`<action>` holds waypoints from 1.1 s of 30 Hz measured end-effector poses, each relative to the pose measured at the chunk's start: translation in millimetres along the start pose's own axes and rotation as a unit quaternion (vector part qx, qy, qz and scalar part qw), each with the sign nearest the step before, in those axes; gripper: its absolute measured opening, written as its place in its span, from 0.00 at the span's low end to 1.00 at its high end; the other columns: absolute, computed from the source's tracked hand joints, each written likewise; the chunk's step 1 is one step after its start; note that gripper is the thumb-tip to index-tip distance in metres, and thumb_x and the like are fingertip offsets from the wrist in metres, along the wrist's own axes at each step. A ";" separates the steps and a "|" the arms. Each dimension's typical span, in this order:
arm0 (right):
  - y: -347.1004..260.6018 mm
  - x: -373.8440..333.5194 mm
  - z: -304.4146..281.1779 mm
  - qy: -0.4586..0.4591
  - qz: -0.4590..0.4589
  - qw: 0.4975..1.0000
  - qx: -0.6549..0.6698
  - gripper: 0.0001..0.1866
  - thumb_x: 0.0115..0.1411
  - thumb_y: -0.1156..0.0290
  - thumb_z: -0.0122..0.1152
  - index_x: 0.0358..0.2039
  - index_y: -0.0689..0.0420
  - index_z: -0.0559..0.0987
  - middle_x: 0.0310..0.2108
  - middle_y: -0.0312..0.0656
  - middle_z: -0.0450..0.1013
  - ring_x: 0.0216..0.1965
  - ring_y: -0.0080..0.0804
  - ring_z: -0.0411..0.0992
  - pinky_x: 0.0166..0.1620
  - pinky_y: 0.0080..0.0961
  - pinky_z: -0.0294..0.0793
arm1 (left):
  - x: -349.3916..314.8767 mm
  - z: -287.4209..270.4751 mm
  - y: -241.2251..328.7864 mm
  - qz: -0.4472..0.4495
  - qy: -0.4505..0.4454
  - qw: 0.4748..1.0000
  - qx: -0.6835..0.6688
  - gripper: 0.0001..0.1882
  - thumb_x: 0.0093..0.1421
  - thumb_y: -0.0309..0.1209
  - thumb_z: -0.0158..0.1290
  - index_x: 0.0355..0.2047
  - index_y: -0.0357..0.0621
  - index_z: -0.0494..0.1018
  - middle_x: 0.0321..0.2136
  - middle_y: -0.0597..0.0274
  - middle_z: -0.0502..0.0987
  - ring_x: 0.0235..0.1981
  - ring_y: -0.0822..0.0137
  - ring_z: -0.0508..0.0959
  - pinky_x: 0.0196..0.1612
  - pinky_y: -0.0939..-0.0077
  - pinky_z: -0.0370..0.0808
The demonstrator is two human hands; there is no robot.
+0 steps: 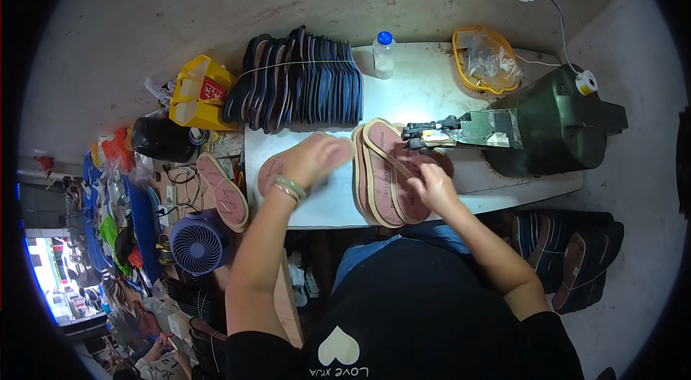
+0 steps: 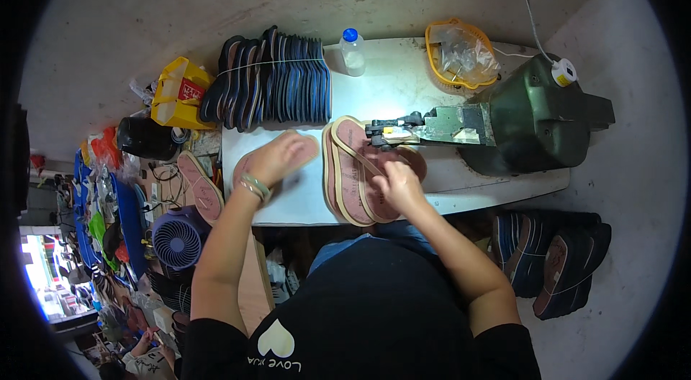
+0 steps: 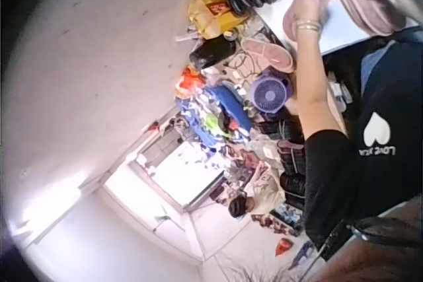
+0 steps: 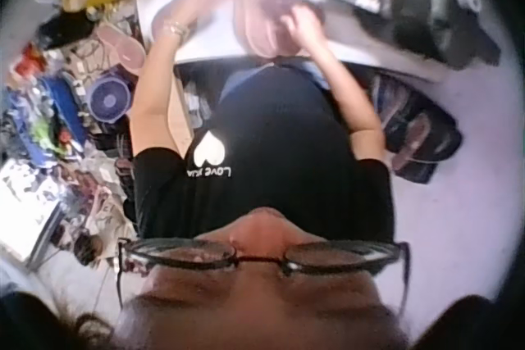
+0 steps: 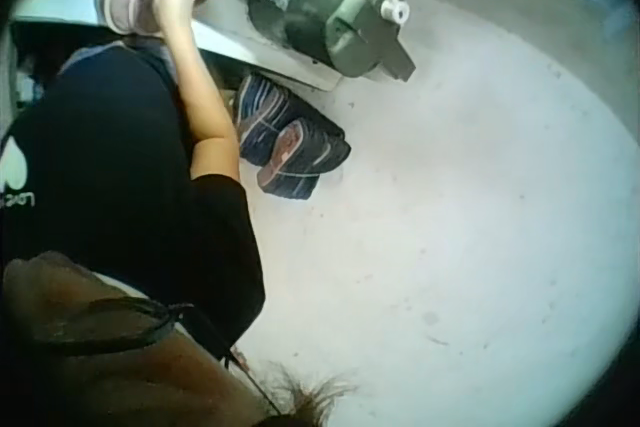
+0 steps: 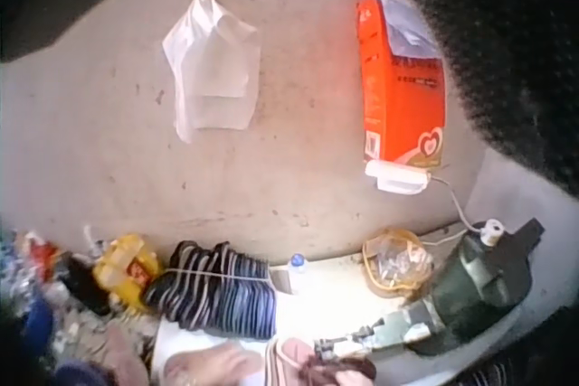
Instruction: The person picks up a stack of shoe soles, places them on a workbench, and handles them one at a time. They press each sole against a machine, moving it along the edges, and then place the processed soles into a new stack.
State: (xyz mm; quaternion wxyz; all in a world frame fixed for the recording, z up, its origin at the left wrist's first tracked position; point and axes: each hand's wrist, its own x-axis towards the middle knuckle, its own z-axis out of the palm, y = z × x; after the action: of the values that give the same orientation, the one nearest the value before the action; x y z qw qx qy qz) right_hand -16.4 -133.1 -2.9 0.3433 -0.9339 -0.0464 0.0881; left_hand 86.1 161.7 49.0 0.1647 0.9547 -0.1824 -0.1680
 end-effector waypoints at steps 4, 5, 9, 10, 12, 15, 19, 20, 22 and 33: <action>39.4 30.7 7.0 0.001 -0.081 0.993 -0.082 0.26 0.49 0.55 0.66 0.43 0.58 0.75 0.43 0.55 0.71 0.48 0.52 0.69 0.51 0.43 0.68 | 0.1 33.4 -53.8 -0.095 -0.021 0.987 0.127 0.24 0.63 0.42 0.46 0.59 0.57 0.64 0.60 0.59 0.61 0.65 0.57 0.54 0.63 0.45 0.51; 55.4 34.5 13.3 -0.020 -0.082 0.992 -0.092 0.29 0.48 0.51 0.65 0.46 0.55 0.74 0.47 0.53 0.69 0.52 0.52 0.66 0.54 0.44 0.66 | 2.5 44.7 -55.2 -0.092 -0.020 0.987 0.127 0.24 0.63 0.42 0.46 0.59 0.57 0.64 0.60 0.59 0.61 0.65 0.57 0.54 0.63 0.45 0.51; 62.1 28.2 -0.6 -0.097 -0.061 0.984 -0.134 0.30 0.47 0.51 0.62 0.46 0.57 0.74 0.48 0.55 0.69 0.51 0.52 0.67 0.54 0.43 0.66 | -1.4 57.1 -17.3 -0.020 0.181 0.974 0.136 0.23 0.62 0.39 0.48 0.57 0.49 0.63 0.57 0.54 0.64 0.61 0.55 0.60 0.61 0.49 0.56; 59.5 17.0 1.2 -0.053 -0.058 0.989 -0.126 0.29 0.47 0.52 0.61 0.47 0.58 0.74 0.47 0.55 0.70 0.50 0.51 0.68 0.53 0.43 0.67 | -5.7 58.8 3.6 -0.011 0.210 0.974 0.080 0.23 0.62 0.39 0.50 0.55 0.46 0.64 0.55 0.53 0.66 0.57 0.53 0.65 0.58 0.51 0.60; 30.2 7.6 -12.8 -0.147 0.074 0.986 -0.025 0.32 0.45 0.56 0.61 0.50 0.60 0.72 0.42 0.54 0.72 0.46 0.51 0.70 0.49 0.43 0.70 | -36.5 93.3 45.6 -0.097 0.153 0.961 -0.209 0.24 0.60 0.40 0.54 0.52 0.42 0.64 0.47 0.54 0.71 0.44 0.56 0.74 0.48 0.60 0.71; -11.3 -15.8 -14.9 0.030 -0.197 0.979 0.035 0.40 0.40 0.59 0.69 0.54 0.59 0.68 0.39 0.49 0.72 0.41 0.49 0.71 0.45 0.38 0.70 | -56.1 106.6 113.7 -0.225 -0.114 0.615 -0.747 0.21 0.64 0.38 0.50 0.54 0.43 0.63 0.42 0.61 0.74 0.44 0.70 0.75 0.43 0.73 0.75; -38.4 -6.5 -33.8 -0.013 -0.043 0.986 0.159 0.41 0.39 0.64 0.76 0.55 0.58 0.69 0.39 0.43 0.72 0.37 0.37 0.74 0.45 0.27 0.72 | -55.1 90.4 121.0 -0.152 -0.053 0.559 -0.813 0.18 0.63 0.33 0.52 0.51 0.40 0.69 0.46 0.61 0.75 0.43 0.70 0.77 0.47 0.73 0.74; -34.6 -0.1 -42.4 -0.072 -0.003 0.974 0.213 0.33 0.46 0.60 0.73 0.51 0.59 0.73 0.38 0.42 0.74 0.36 0.31 0.74 0.43 0.25 0.73 | -56.2 78.0 120.2 -0.146 -0.085 0.564 -0.808 0.18 0.63 0.33 0.52 0.51 0.40 0.69 0.45 0.62 0.76 0.43 0.70 0.77 0.47 0.74 0.74; -25.6 13.1 -51.4 -0.320 0.063 0.856 0.401 0.25 0.52 0.63 0.69 0.49 0.59 0.75 0.38 0.40 0.77 0.38 0.22 0.73 0.44 0.24 0.73 | -51.8 62.6 117.9 -0.128 -0.106 0.581 -0.797 0.17 0.63 0.34 0.53 0.50 0.40 0.70 0.44 0.63 0.76 0.42 0.71 0.77 0.47 0.75 0.74; -61.2 -35.1 -52.6 0.099 -0.089 0.991 0.004 0.23 0.57 0.67 0.61 0.53 0.58 0.73 0.29 0.46 0.73 0.28 0.42 0.74 0.31 0.31 0.74 | -35.4 57.5 150.8 -0.133 -0.038 0.572 -0.808 0.13 0.65 0.29 0.49 0.47 0.38 0.71 0.42 0.63 0.77 0.40 0.73 0.76 0.45 0.77 0.73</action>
State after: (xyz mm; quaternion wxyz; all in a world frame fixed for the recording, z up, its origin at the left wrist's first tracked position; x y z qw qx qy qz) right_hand -42.1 -125.1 80.9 0.3560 -0.9290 -0.0946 -0.0358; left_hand -11.0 28.8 63.8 0.8366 0.4313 0.1524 -0.3014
